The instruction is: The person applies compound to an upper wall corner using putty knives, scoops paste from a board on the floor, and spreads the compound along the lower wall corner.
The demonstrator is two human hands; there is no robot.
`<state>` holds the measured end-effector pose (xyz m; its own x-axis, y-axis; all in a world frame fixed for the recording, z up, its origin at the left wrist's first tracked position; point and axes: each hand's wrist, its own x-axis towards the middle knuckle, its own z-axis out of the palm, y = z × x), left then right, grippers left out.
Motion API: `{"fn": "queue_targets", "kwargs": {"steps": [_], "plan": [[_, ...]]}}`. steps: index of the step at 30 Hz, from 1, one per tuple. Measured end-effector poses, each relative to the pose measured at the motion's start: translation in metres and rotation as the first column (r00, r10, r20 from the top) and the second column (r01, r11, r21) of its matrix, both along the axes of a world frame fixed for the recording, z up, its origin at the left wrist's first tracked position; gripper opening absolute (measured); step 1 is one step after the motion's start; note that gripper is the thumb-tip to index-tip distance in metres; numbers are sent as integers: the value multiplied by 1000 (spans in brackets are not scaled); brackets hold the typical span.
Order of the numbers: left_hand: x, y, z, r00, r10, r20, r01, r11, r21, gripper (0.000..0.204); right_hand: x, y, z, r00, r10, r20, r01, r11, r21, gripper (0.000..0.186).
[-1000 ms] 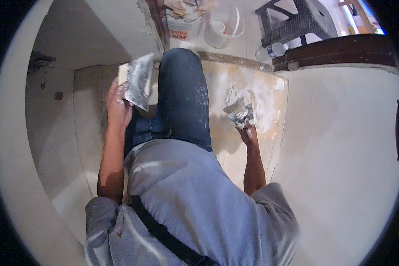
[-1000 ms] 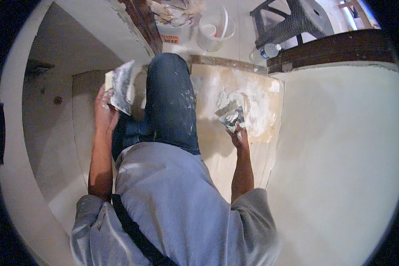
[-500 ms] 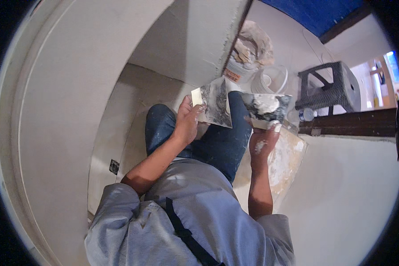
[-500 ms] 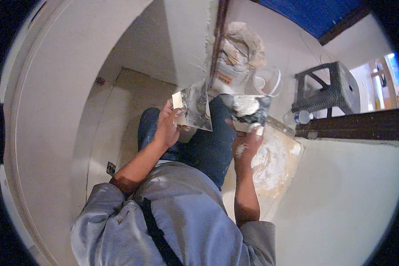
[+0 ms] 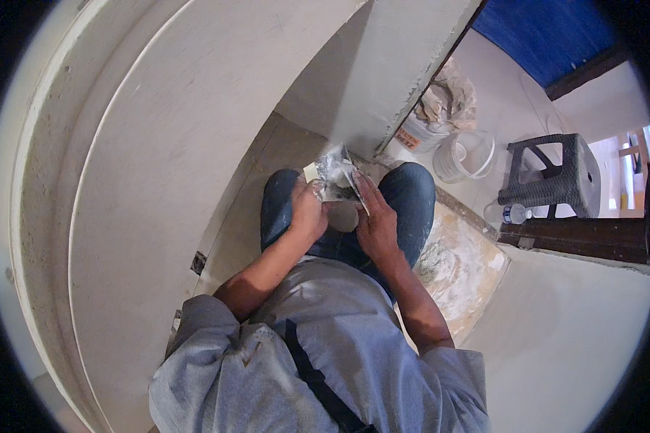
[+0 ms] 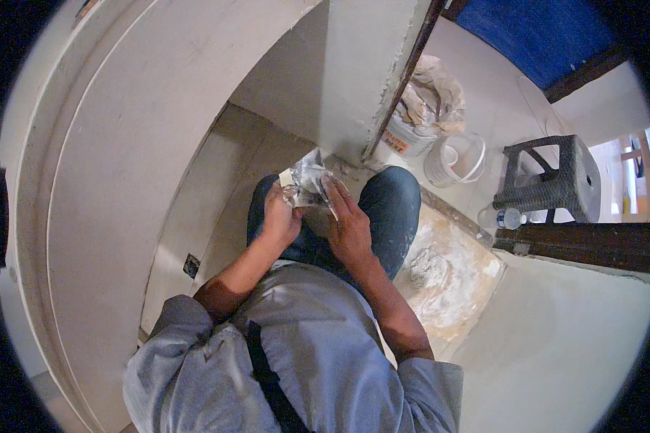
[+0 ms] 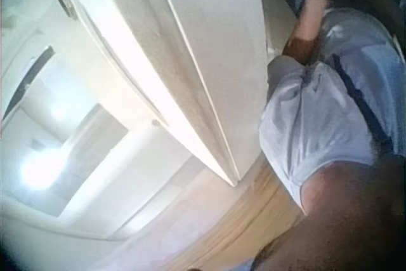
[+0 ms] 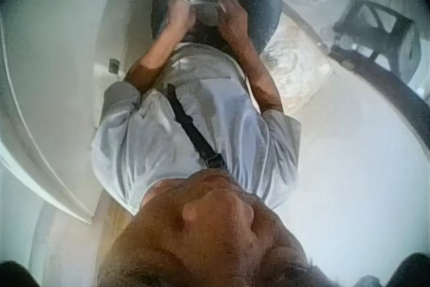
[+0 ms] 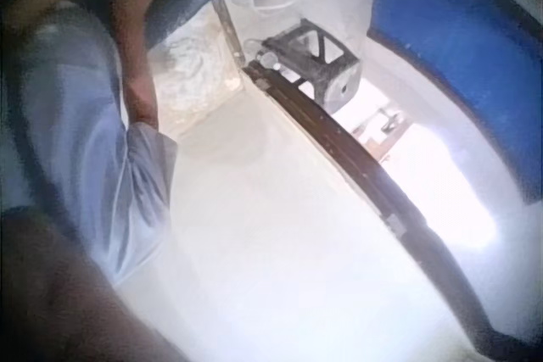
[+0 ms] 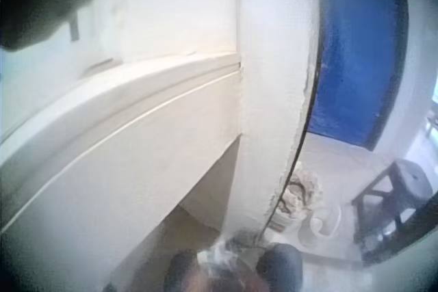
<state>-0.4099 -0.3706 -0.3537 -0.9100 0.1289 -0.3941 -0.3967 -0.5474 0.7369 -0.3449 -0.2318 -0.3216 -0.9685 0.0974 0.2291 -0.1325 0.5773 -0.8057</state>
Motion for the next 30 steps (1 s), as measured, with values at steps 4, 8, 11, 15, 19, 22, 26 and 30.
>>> {"fn": "queue_targets", "kwargs": {"steps": [4,8,11,15,19,22,26,30], "plan": [[-13,-17,-5,994,89,63,-95,990,105,27,-4,-1,-12,996,30,84,-29,999,-22,54],[-41,-41,-4,987,145,-64,-146,989,-14,27,3,-2,-64,981,-25,195,38,997,-65,43],[-50,-40,14,983,163,-87,-170,983,-73,28,-6,17,-82,955,-149,255,269,794,-545,32],[-53,-47,4,984,115,-135,-135,979,-150,25,-13,40,-69,945,-51,322,302,509,-806,37],[-55,-54,-20,993,17,-116,-44,970,-238,31,-10,51,-55,948,-23,317,274,563,-780,35],[-58,-54,-26,997,25,-77,-38,983,-178,21,-7,59,-17,867,-125,482,368,814,-449,27],[-64,-48,5,967,-172,-188,128,966,-225,24,-19,69,48,992,34,-125,-19,992,122,39],[-62,-47,27,925,-335,-179,293,929,-226,25,-32,63,103,920,351,-173,-202,805,558,52]]}}
